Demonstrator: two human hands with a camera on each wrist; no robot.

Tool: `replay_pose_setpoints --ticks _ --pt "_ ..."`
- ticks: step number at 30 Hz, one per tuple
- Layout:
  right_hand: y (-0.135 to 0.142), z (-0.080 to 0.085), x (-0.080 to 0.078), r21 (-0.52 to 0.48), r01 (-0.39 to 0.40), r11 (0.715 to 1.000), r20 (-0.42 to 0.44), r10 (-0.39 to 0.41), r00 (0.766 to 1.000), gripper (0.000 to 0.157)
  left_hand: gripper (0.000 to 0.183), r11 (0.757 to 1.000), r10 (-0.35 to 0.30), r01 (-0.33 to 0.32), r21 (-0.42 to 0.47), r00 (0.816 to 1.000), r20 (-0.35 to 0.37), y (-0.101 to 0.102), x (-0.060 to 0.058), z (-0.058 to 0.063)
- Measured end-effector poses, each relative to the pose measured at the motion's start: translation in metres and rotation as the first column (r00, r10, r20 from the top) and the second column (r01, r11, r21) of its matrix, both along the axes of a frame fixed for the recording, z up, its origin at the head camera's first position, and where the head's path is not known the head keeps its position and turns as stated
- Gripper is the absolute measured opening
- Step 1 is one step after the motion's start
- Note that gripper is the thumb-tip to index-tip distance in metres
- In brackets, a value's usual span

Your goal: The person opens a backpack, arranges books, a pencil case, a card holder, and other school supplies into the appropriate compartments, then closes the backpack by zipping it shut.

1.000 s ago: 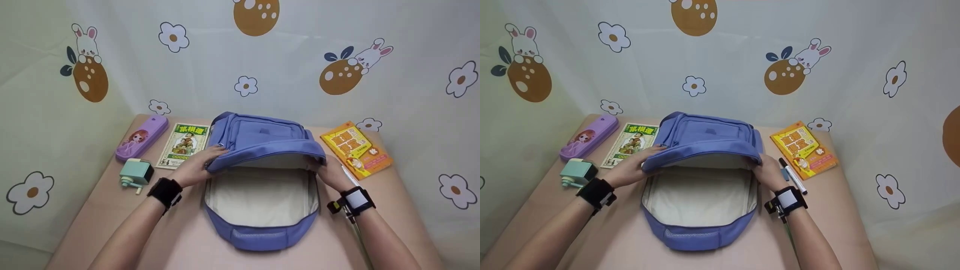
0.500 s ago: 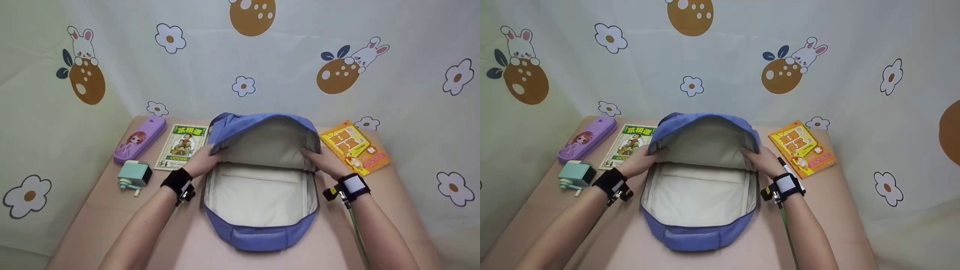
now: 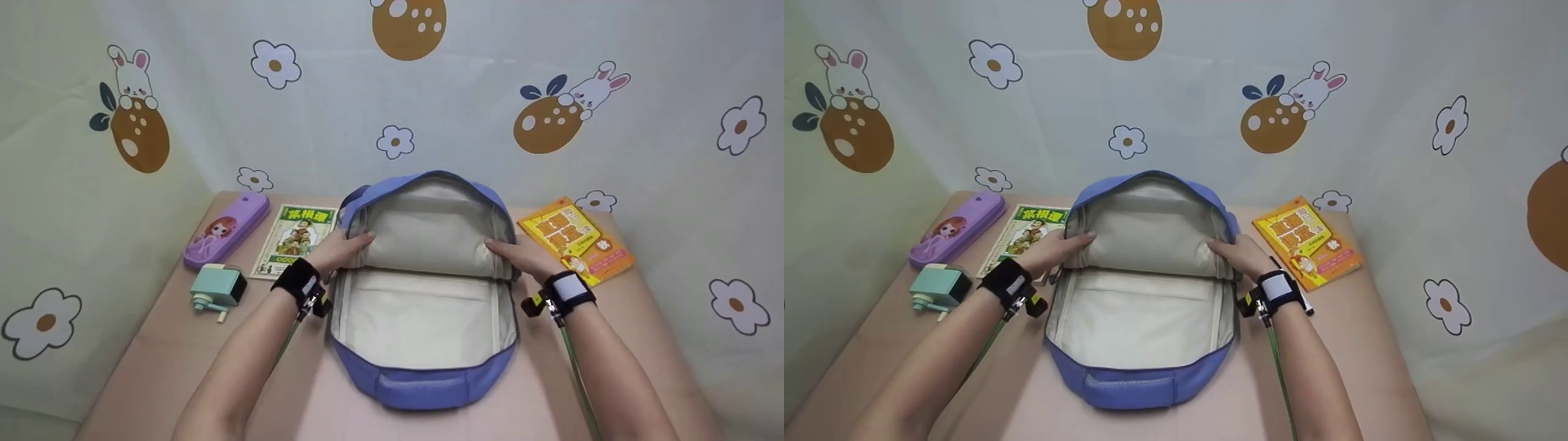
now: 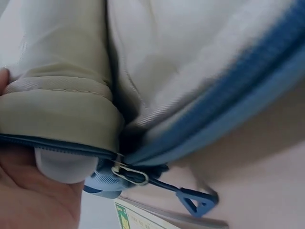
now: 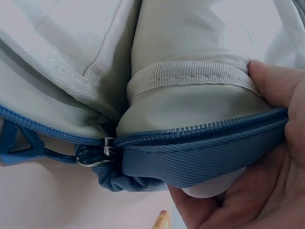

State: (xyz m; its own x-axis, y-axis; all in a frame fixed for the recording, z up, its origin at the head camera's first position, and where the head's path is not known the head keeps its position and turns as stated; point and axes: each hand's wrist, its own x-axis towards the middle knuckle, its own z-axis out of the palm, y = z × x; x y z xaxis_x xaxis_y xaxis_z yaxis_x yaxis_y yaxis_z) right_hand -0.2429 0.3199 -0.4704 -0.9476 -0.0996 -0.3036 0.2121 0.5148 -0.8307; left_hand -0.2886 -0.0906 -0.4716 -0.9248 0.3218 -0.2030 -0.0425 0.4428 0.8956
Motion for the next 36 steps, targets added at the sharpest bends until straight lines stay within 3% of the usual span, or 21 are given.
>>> replay_pose_setpoints --ticks 6,13,18,22,25,30,36 --pt "0.005 0.003 0.008 -0.069 0.002 0.998 0.027 0.0 1.0 0.088 0.063 0.999 -0.01 0.011 -0.038 1.0 0.019 0.002 -0.002 0.004" --pt "0.026 0.006 0.018 -0.105 -0.106 0.989 -0.046 0.102 0.994 0.058 0.062 1.0 0.0 0.0 0.008 0.999 0.047 0.005 -0.001 0.005" --pt "0.06 0.014 0.021 -0.174 -0.124 0.977 -0.047 0.117 0.992 0.06 0.061 0.999 0.012 -0.015 0.039 0.998 0.055 0.006 -0.002 0.004" --pt "0.089 0.022 0.021 -0.077 0.024 0.997 -0.024 -0.026 0.999 0.079 0.065 0.999 0.015 -0.017 0.041 0.999 0.047 0.007 -0.002 0.004" --pt "0.108 0.026 0.022 0.052 0.124 0.991 -0.007 -0.124 0.992 0.095 0.073 0.999 0.01 -0.012 0.034 0.999 0.048 0.006 -0.002 0.004" --pt "0.134 0.024 0.022 0.224 0.173 0.959 0.0 -0.177 0.984 0.106 0.086 0.999 0.011 -0.013 0.037 0.998 0.059 0.006 -0.003 0.003" --pt "0.151 0.014 0.017 0.345 0.202 0.917 0.038 -0.229 0.973 0.111 0.083 1.0 0.019 -0.02 0.009 0.998 0.051 0.006 -0.003 0.002"
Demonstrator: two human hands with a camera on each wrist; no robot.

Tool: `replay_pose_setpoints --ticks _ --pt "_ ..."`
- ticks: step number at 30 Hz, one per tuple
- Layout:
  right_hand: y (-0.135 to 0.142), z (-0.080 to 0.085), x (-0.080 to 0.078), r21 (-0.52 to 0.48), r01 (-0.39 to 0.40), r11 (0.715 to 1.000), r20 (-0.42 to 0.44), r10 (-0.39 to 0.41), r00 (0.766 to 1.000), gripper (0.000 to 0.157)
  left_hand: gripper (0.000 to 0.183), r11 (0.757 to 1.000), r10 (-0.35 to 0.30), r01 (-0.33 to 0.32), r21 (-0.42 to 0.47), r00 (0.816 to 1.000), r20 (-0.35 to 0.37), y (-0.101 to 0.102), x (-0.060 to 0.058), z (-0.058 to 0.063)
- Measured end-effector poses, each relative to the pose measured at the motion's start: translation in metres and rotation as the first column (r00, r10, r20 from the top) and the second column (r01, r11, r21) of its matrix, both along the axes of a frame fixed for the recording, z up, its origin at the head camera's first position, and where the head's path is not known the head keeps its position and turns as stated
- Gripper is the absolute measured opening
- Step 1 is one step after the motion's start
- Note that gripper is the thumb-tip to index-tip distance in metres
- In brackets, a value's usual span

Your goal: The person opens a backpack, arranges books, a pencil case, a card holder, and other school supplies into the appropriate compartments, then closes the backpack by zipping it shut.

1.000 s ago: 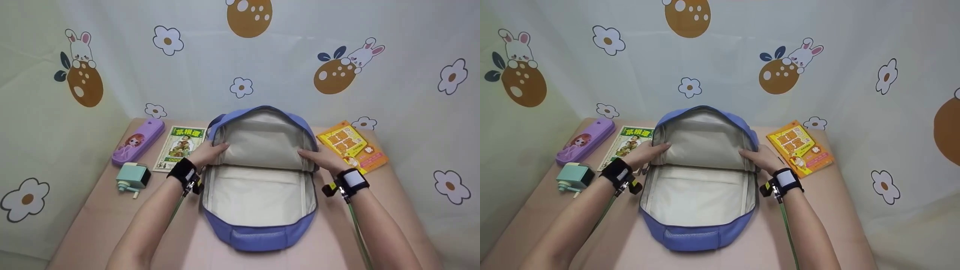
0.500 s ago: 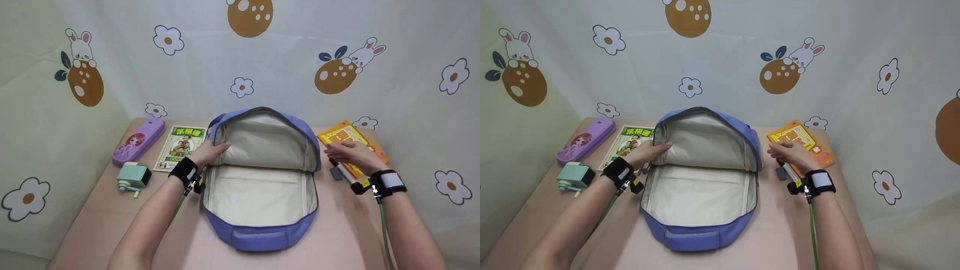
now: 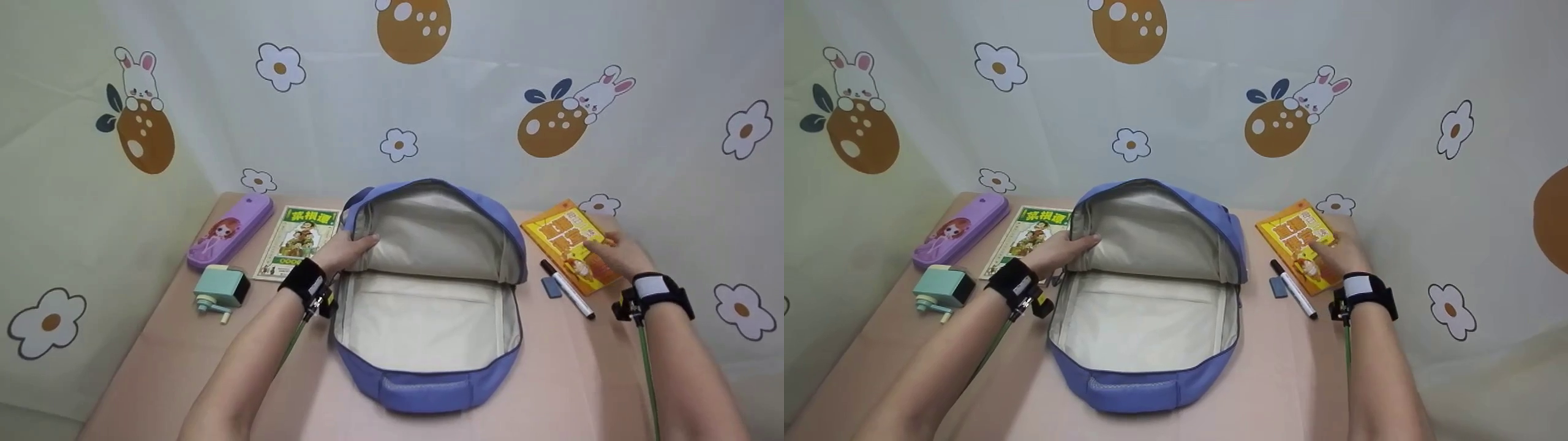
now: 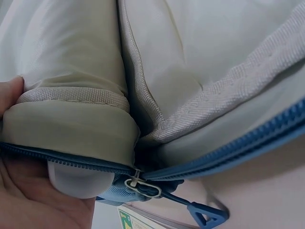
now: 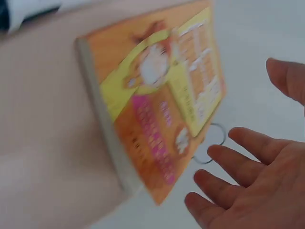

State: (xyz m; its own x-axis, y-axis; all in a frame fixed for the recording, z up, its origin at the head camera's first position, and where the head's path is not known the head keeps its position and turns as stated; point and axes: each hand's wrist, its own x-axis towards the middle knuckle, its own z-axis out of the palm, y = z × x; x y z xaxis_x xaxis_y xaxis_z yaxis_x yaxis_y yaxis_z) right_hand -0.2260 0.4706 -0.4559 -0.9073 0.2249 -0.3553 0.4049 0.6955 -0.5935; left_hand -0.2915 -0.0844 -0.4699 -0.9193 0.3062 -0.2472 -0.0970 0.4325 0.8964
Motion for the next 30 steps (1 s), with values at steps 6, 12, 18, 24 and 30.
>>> replay_pose_setpoints --ticks 6,12,18,24,30 --pt "0.012 -0.023 -0.01 0.07 -0.01 0.998 0.034 0.008 0.999 0.109 0.08 1.0 -0.011 0.011 -0.022 1.0 -0.007 0.001 0.002 0.0" --pt "0.01 -0.046 -0.021 0.042 0.017 0.999 0.054 -0.019 0.998 0.102 0.075 1.0 -0.006 0.006 0.014 1.0 -0.015 -0.003 0.003 -0.002" --pt "0.01 -0.049 -0.026 0.007 0.065 0.998 0.09 -0.066 0.994 0.112 0.069 0.998 0.006 -0.007 0.06 1.0 0.01 -0.004 0.001 0.0" --pt "0.017 -0.046 -0.03 0.043 0.073 0.996 0.134 -0.079 0.988 0.128 0.075 0.997 -0.001 0.0 0.072 1.0 0.016 -0.002 0.001 0.003" --pt "0.013 -0.038 -0.022 0.138 0.106 0.985 0.143 -0.126 0.982 0.119 0.075 0.999 -0.009 0.009 0.033 1.0 0.015 0.001 0.002 0.001"
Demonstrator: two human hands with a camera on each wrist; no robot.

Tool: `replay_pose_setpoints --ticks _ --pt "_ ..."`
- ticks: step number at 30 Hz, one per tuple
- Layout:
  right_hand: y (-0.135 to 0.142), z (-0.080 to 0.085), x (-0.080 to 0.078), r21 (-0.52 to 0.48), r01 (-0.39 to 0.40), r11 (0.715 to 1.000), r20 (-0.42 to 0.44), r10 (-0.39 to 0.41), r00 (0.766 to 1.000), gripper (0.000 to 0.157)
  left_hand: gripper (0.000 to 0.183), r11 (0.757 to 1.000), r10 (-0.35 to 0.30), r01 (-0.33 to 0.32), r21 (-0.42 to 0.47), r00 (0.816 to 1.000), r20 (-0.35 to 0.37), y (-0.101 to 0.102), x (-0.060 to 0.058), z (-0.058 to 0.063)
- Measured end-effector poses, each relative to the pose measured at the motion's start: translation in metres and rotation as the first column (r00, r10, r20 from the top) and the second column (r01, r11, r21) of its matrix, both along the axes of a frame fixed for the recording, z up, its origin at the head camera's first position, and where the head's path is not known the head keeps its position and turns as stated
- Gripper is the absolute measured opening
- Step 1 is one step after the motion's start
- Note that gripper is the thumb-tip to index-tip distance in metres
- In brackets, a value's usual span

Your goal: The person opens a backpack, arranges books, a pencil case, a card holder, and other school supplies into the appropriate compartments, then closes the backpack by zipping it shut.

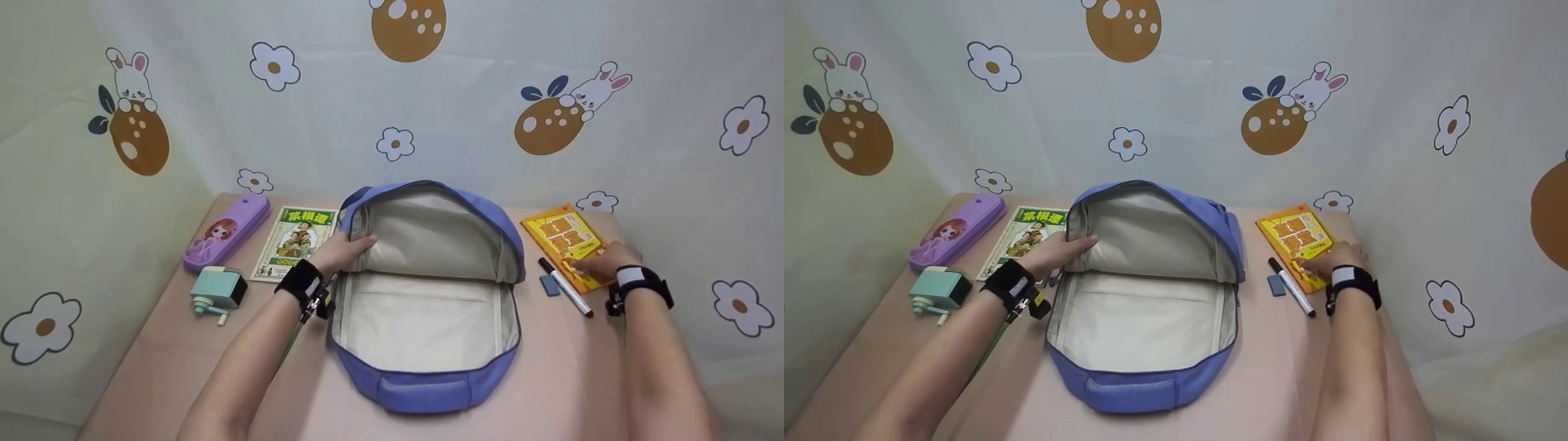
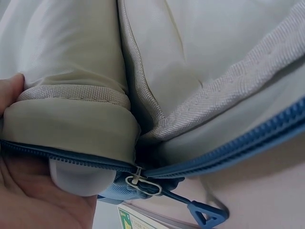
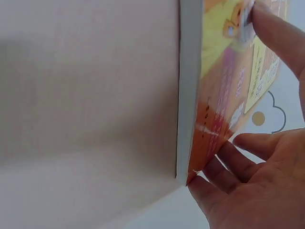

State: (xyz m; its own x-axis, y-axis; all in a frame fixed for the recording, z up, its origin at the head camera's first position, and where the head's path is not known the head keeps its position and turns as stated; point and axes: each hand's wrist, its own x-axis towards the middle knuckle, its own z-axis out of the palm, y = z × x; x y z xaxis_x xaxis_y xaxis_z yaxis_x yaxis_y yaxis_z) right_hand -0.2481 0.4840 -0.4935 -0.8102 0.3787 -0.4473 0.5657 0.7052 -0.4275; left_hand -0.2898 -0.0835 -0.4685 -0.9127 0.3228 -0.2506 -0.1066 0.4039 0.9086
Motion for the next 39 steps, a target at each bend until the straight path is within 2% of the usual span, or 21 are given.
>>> replay_pose_setpoints --ticks 7,15,22,32,35,39 --pt "-0.012 0.014 0.01 -0.012 0.094 0.996 -0.018 -0.094 0.995 0.107 0.077 1.0 0.011 -0.011 -0.003 1.0 -0.011 -0.001 0.001 -0.001" --pt "-0.02 0.023 0.017 -0.029 0.106 0.994 -0.04 -0.107 0.993 0.1 0.075 1.0 -0.001 0.001 0.009 1.0 -0.021 -0.003 0.0 -0.004" --pt "-0.018 0.022 0.017 -0.031 0.106 0.994 -0.037 -0.107 0.994 0.089 0.076 1.0 -0.008 0.009 0.023 1.0 -0.024 -0.002 0.001 -0.005" --pt "-0.016 0.026 0.022 -0.076 0.148 0.986 -0.019 -0.15 0.988 0.099 0.073 1.0 -0.007 0.007 0.002 1.0 -0.008 -0.001 0.001 -0.006" --pt "-0.018 0.028 0.022 -0.065 0.154 0.986 -0.01 -0.155 0.988 0.099 0.072 1.0 -0.009 0.009 0.001 1.0 -0.01 -0.001 0.0 -0.006" --pt "-0.018 0.027 0.019 -0.041 0.142 0.989 -0.038 -0.143 0.989 0.098 0.072 1.0 -0.01 0.011 0.024 1.0 -0.01 -0.001 0.0 -0.004"
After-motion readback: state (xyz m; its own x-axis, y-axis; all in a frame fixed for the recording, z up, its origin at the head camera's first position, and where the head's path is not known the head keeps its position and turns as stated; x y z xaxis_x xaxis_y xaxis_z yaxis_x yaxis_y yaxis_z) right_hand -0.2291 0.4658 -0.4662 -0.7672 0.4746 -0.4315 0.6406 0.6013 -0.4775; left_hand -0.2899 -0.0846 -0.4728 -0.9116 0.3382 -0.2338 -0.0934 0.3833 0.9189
